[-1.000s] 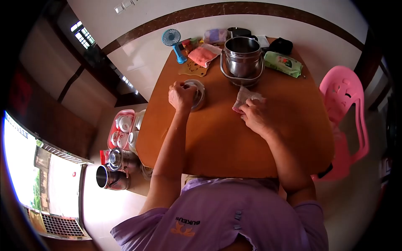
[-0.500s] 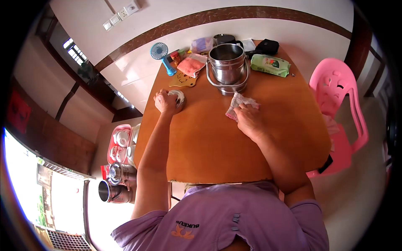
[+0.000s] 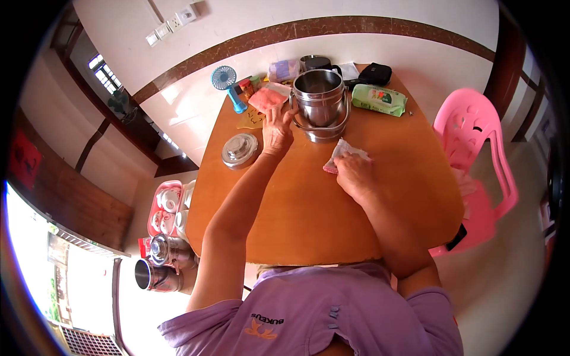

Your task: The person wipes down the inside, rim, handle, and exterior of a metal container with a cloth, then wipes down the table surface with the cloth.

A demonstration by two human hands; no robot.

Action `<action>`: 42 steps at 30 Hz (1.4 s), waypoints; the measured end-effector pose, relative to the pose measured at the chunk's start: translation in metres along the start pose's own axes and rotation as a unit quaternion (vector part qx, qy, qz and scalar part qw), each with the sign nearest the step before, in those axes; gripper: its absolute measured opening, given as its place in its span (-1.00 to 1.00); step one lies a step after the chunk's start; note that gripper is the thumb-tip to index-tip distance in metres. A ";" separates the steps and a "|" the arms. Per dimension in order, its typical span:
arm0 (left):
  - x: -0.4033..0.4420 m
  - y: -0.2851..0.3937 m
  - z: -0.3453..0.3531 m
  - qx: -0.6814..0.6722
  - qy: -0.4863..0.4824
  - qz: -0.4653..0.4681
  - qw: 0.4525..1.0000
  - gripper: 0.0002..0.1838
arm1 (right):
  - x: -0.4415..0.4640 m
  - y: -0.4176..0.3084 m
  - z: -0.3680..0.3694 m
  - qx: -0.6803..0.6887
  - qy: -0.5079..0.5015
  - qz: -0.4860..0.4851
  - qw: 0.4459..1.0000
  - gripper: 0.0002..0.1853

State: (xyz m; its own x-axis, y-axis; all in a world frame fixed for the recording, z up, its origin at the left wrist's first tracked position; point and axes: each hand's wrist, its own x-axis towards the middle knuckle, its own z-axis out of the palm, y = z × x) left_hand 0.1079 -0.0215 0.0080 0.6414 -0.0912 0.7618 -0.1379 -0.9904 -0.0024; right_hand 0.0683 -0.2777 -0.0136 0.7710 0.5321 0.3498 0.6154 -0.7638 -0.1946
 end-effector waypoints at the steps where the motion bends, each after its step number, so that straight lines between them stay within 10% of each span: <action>1: 0.001 0.001 0.004 -0.009 0.001 -0.009 1.000 -0.42 | 0.000 -0.001 -0.004 -0.001 -0.003 0.000 1.000 -0.76; 14: 0.007 0.096 -0.093 -0.108 0.152 0.140 0.972 -0.53 | 0.002 0.004 0.007 -0.023 0.052 0.014 0.998 -0.86; 22: -0.002 0.138 -0.147 -0.298 0.155 -0.056 0.940 -0.73 | 0.007 0.020 0.007 0.082 0.074 0.083 0.990 -0.88; 25: -0.012 0.132 -0.149 -0.271 0.155 -0.079 0.947 -0.72 | 0.006 0.007 -0.038 0.322 -0.030 0.228 0.918 -0.91; 33: -0.047 0.112 -0.137 -0.156 0.213 0.031 0.964 -0.60 | 0.019 0.030 0.003 0.573 0.019 0.176 0.800 -0.92; 38: -0.045 0.106 -0.156 -0.288 0.172 -0.153 0.930 -0.68 | 0.023 0.027 0.001 0.691 0.067 0.151 0.703 -0.92; 42: -0.037 0.103 -0.153 -0.515 0.205 -0.283 0.783 -0.76 | 0.022 0.025 -0.019 0.778 0.086 0.111 0.612 -0.84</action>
State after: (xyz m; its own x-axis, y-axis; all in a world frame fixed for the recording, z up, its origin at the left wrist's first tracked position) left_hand -0.0452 -0.1047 0.0786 0.5524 0.5819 0.5969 -0.5909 -0.2317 0.7727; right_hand 0.0977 -0.2922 0.0069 0.9176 0.3304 0.2210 0.0118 0.5330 -0.8460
